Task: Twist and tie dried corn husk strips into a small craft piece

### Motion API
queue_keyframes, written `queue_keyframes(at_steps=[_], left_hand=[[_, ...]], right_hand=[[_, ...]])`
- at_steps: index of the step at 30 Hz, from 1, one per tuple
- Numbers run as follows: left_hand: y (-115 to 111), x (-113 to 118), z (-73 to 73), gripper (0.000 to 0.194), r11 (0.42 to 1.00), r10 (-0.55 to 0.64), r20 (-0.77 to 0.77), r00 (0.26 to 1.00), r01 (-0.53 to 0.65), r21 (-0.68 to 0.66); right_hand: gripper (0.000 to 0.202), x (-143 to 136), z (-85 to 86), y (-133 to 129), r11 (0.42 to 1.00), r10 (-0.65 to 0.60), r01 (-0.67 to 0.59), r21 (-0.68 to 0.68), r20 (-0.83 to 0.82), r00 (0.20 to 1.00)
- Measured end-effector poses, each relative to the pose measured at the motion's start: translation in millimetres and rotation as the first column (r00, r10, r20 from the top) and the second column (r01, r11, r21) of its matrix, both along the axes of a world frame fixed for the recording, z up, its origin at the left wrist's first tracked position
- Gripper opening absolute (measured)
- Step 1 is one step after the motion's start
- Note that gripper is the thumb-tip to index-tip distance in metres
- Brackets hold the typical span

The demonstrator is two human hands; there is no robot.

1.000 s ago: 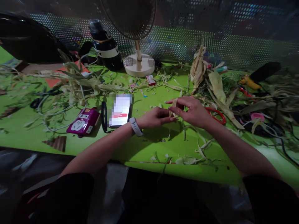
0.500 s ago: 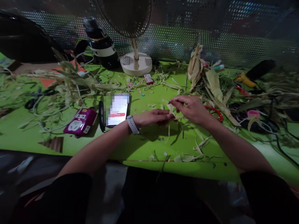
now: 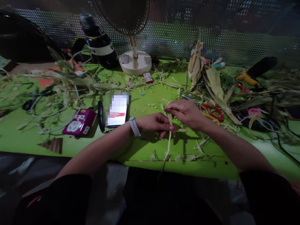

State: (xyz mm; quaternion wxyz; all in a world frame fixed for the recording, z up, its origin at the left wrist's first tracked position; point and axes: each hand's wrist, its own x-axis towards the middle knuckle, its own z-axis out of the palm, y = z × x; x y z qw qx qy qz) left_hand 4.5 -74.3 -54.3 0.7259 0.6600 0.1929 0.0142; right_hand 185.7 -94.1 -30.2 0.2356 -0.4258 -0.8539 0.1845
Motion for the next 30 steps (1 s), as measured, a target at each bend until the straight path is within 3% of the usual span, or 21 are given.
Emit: queue_keyframes(at_steps=[3,5,7,10,13,15,18,19,20,21,23,25,26,28,30], left_hand=[[1.2,0.1,2.9,0.034,0.998,0.062,0.012,0.998,-0.062,-0.005],[4.3,-0.6,4.6,0.032,0.978,0.208,0.053,0.977,-0.206,-0.042],[8.2,-1.9,5.2,0.032,0.930,0.359,0.101,0.928,-0.346,-0.125],[15.2,-5.4,4.6,0.030,0.861,0.484,0.133,0.865,-0.443,-0.250],[25.2,-11.8,5.1,0.023,0.797,0.597,0.170,0.784,-0.557,-0.235],[33.3,-16.2,6.5,0.018,0.698,0.716,0.232,0.659,-0.686,-0.204],[41.8,-18.2,8.0,0.021,0.423,0.901,0.256,0.351,-0.843,-0.332],[42.4,-17.2,7.5,0.026,0.354,0.931,0.223,0.289,-0.862,-0.363],[41.8,-15.5,6.5,0.032,0.320,0.946,0.182,0.270,-0.872,-0.370],[40.3,-13.5,4.7,0.037,0.322,0.946,0.148,0.288,-0.876,-0.358],[35.7,-9.9,-0.1,0.040,0.412,0.911,0.146,0.386,-0.866,-0.284],[31.6,-8.2,-5.0,0.036,0.486,0.863,0.225,0.453,-0.865,-0.124],[30.2,-8.2,-6.8,0.030,0.479,0.842,0.289,0.456,-0.878,-0.012],[28.7,-9.1,-8.6,0.017,0.379,0.791,0.425,0.440,-0.898,0.223],[27.5,-9.6,-8.5,0.017,0.296,0.722,0.507,0.470,-0.873,0.388]], right_hand=[[0.043,1.8,4.4,0.6,0.996,-0.078,0.078,-0.040,-0.006,0.997],[0.046,8.3,12.7,2.7,0.980,-0.145,0.142,-0.137,-0.006,0.989],[0.049,16.4,22.9,5.0,0.961,-0.148,0.144,-0.237,0.001,0.989],[0.048,27.0,33.6,8.9,0.958,-0.108,0.097,-0.268,-0.027,0.994],[0.047,33.9,32.6,15.0,0.957,-0.160,0.130,-0.261,-0.099,0.982],[0.047,36.7,26.6,20.2,0.937,-0.220,0.160,-0.309,-0.169,0.961],[0.046,36.2,14.9,27.0,0.884,-0.343,0.188,-0.428,-0.321,0.883],[0.045,34.8,11.2,28.5,0.866,-0.381,0.189,-0.463,-0.367,0.848],[0.044,33.0,7.8,29.6,0.851,-0.412,0.185,-0.492,-0.406,0.816],[0.044,31.1,4.8,30.4,0.839,-0.436,0.178,-0.514,-0.438,0.786],[0.044,28.2,-0.5,31.1,0.819,-0.467,0.162,-0.550,-0.476,0.745],[0.044,27.1,-5.3,31.2,0.801,-0.485,0.148,-0.580,-0.486,0.727],[0.044,27.1,-7.5,31.1,0.795,-0.486,0.139,-0.590,-0.483,0.729],[0.044,26.9,-11.6,30.5,0.789,-0.472,0.117,-0.604,-0.472,0.745],[0.043,25.3,-14.3,29.0,0.789,-0.447,0.095,-0.607,-0.461,0.767]])
